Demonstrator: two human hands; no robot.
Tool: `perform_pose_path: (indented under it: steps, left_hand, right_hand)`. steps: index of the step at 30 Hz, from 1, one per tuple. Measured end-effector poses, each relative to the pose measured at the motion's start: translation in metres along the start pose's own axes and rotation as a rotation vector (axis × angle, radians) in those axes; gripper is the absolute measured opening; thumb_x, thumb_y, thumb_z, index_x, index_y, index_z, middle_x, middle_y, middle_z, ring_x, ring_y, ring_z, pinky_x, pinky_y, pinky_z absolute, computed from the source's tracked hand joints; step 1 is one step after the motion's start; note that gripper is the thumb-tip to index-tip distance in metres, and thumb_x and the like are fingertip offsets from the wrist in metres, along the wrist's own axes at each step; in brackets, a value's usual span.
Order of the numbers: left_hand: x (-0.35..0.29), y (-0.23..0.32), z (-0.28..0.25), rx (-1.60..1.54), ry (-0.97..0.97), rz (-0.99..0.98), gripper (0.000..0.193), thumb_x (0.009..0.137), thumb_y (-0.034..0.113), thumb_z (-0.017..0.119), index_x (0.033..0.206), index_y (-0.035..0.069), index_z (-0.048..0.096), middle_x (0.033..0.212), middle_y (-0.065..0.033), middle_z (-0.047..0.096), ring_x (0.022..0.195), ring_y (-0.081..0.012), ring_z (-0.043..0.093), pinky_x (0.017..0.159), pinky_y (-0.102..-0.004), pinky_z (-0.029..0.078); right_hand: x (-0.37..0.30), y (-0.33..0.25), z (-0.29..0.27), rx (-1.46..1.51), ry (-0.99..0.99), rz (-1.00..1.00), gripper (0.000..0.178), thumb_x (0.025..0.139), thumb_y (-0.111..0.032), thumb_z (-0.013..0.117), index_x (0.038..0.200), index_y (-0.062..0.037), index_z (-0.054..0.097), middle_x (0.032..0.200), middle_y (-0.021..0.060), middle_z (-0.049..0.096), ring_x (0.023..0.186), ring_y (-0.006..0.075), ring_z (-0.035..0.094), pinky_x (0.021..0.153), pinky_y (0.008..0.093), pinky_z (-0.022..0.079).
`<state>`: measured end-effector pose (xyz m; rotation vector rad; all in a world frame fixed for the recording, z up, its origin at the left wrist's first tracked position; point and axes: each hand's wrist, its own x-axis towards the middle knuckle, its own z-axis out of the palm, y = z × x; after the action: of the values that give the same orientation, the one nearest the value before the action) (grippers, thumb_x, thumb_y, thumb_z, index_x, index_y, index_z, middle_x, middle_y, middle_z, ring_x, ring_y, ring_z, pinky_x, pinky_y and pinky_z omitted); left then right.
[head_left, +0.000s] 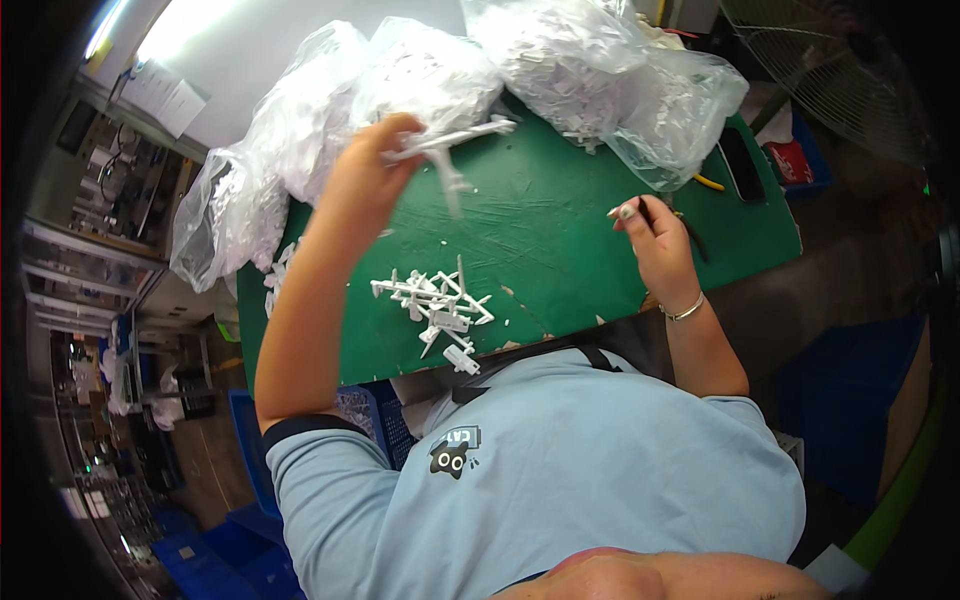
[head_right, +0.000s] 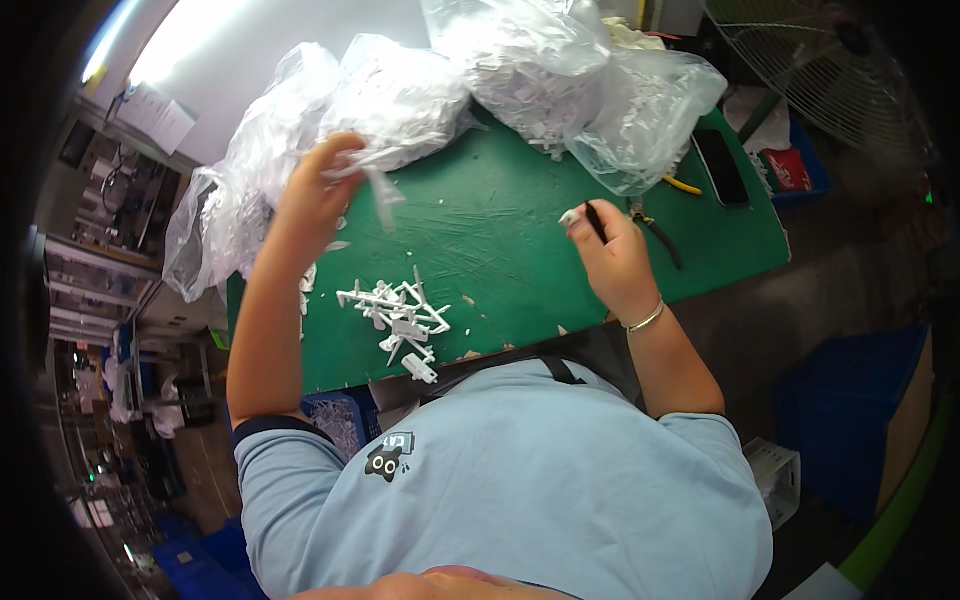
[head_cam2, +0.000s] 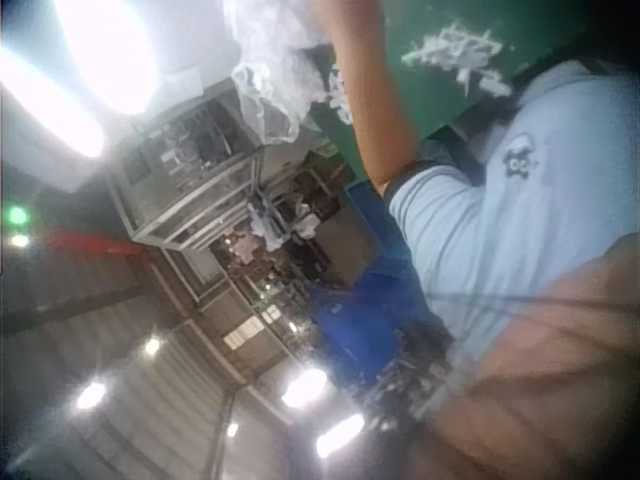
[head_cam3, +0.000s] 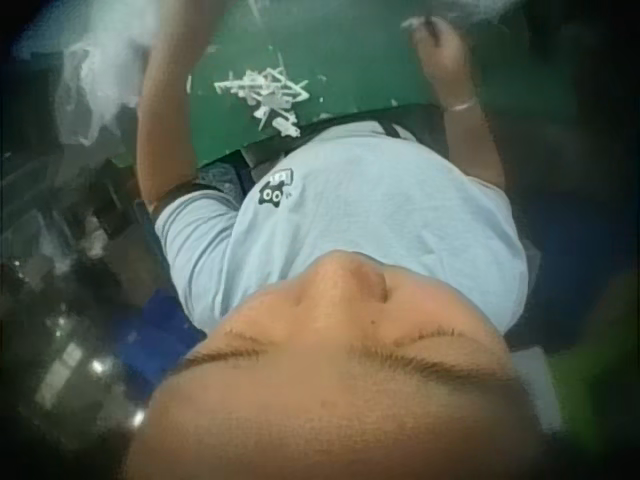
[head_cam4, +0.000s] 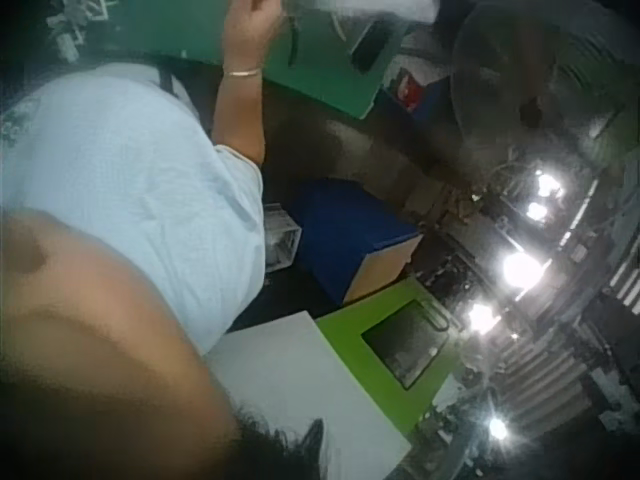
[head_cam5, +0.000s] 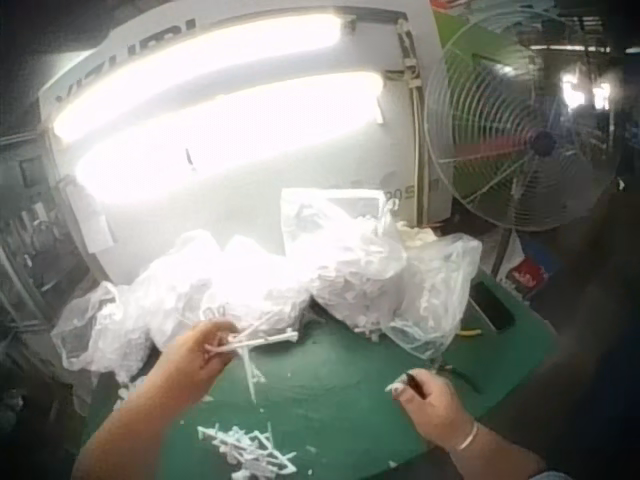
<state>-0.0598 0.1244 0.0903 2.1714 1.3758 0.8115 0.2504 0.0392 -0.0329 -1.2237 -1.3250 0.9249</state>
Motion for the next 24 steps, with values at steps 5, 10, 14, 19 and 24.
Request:
perform_pose_path:
  steps: [5, 10, 14, 19, 24]
  left_hand:
    - [-0.117, -0.037, -0.096, 0.114, 0.329, -0.213, 0.029, 0.097, 0.021, 0.055, 0.124, 0.011, 0.054, 0.078, 0.0048, 0.049, 0.063, -0.0036, 0.042, 0.053, -0.0192, 0.034]
    - [-0.277, -0.095, -0.130, 0.121, 0.566, -0.660, 0.023, 0.098, 0.021, 0.052, 0.119, 0.013, 0.055, 0.079, 0.0033, 0.051, 0.058, -0.0049, 0.045, 0.048, -0.0200, 0.037]
    - [-0.405, -0.151, -0.116, 0.332, 0.661, -1.195, 0.022, 0.091, 0.018, 0.059, 0.112, 0.012, 0.055, 0.079, -0.0053, 0.057, 0.063, -0.0142, 0.055, 0.051, -0.0297, 0.045]
    - [-0.592, -0.264, -0.070, 0.551, 0.490, -1.475, 0.034, 0.085, 0.022, 0.064, 0.112, 0.003, 0.057, 0.100, -0.0225, 0.065, 0.094, -0.0385, 0.064, 0.080, -0.0443, 0.049]
    - [-0.658, -0.305, -0.020, 0.460, 0.467, -1.647, 0.062, 0.079, 0.024, 0.067, 0.132, -0.002, 0.048, 0.120, -0.0258, 0.060, 0.108, -0.0377, 0.061, 0.092, -0.0404, 0.048]
  right_hand:
    - [0.002, -0.026, 0.060, -0.268, -0.369, -0.109, 0.035, 0.084, -0.030, 0.069, 0.096, 0.0025, 0.062, 0.086, 0.0126, 0.062, 0.076, 0.0247, 0.058, 0.069, 0.0332, 0.047]
    - [-0.007, -0.006, 0.137, -0.400, -0.504, -0.239, 0.050, 0.080, -0.034, 0.070, 0.111, 0.0028, 0.057, 0.091, 0.0169, 0.062, 0.088, 0.0287, 0.061, 0.081, 0.0364, 0.049]
    - [0.009, 0.003, 0.168, -0.177, -0.717, 0.162, 0.040, 0.079, -0.028, 0.068, 0.103, 0.0033, 0.059, 0.082, 0.0138, 0.064, 0.073, 0.0259, 0.063, 0.070, 0.0362, 0.051]
    - [0.036, 0.010, 0.173, -0.073, -0.550, 0.144, 0.021, 0.078, -0.018, 0.066, 0.087, 0.0006, 0.060, 0.074, 0.0061, 0.061, 0.065, 0.0111, 0.055, 0.059, 0.0286, 0.046]
    - [0.071, -0.002, 0.151, 0.083, -0.441, 0.032, 0.017, 0.088, -0.018, 0.066, 0.088, -0.0020, 0.060, 0.076, -0.0020, 0.058, 0.068, 0.0053, 0.050, 0.062, 0.0231, 0.043]
